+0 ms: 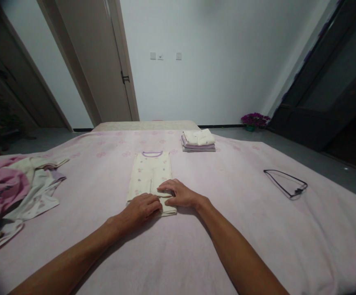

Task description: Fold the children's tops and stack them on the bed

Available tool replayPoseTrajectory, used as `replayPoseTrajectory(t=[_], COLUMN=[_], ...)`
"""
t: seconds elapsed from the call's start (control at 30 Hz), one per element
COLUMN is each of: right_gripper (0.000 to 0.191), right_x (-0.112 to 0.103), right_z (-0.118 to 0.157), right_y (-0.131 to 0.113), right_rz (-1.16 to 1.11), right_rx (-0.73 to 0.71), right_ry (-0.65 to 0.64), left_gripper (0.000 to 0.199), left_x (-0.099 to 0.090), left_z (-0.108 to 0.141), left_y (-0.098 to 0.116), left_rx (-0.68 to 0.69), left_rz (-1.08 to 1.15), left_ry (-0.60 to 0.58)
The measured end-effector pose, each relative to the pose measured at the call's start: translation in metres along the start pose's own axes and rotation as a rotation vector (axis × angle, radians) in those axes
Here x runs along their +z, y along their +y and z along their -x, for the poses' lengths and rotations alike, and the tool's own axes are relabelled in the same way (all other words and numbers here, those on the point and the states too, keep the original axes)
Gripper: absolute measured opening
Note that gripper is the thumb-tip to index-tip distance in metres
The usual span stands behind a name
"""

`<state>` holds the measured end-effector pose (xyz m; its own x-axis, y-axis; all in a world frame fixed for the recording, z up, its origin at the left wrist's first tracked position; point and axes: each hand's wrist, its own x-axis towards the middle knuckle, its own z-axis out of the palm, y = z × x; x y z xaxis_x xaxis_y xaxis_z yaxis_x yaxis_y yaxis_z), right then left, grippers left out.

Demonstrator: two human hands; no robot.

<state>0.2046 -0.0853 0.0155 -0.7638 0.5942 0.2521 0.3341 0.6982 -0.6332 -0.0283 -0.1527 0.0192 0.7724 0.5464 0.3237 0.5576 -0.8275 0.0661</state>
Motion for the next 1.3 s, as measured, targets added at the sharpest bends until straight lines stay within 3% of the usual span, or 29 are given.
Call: replayPoseTrajectory(t=[0.23,0.4,0.5,0.6,0.7,0.83,1.3], right_gripper=[0.068,0.055,0.03,0.016,0.021,0.019,0.012], right_x=[-0.02,-0.03,-0.034,-0.034,-0.027,-0.017,-0.011], right_z=[0.011,0.009,0.011,0.021,0.034,0.045,0.044], right_y=[-0.004,-0.02,-0.032,-0.044,-0.056,-0.067,-0.081], right_rz=[-0.151,-0.293,-0.204,-0.06,0.03,0.114,0.26], right_rx=[0.074,0.187,0.344,0.464,0.478,0.508,0.554], right_ry=[-0.147,-0.072,0.041,0.007,-0.043,0.015,0.01], left_gripper=[0.008,0.006,0.006,0.004,0.004,0.007,0.007], left_x=[0.0,-0.003,-0.008,-0.009,-0.006,-0.001,0.002], left_z=[0.001,0.001,0.001,0.001,0.0,-0.002,-0.005], left_y=[0.003,0.006,0.01,0.012,0.013,0.014,0.016], left_rx=[-0.069,-0.058,-0.069,-0.092,-0.12,-0.153,-0.204], left_rz=[0.101,0.107,0.107,0.109,0.111,0.121,0.147], left_ry=[0.017,-0.002,-0.003,-0.001,0.002,0.011,0.038])
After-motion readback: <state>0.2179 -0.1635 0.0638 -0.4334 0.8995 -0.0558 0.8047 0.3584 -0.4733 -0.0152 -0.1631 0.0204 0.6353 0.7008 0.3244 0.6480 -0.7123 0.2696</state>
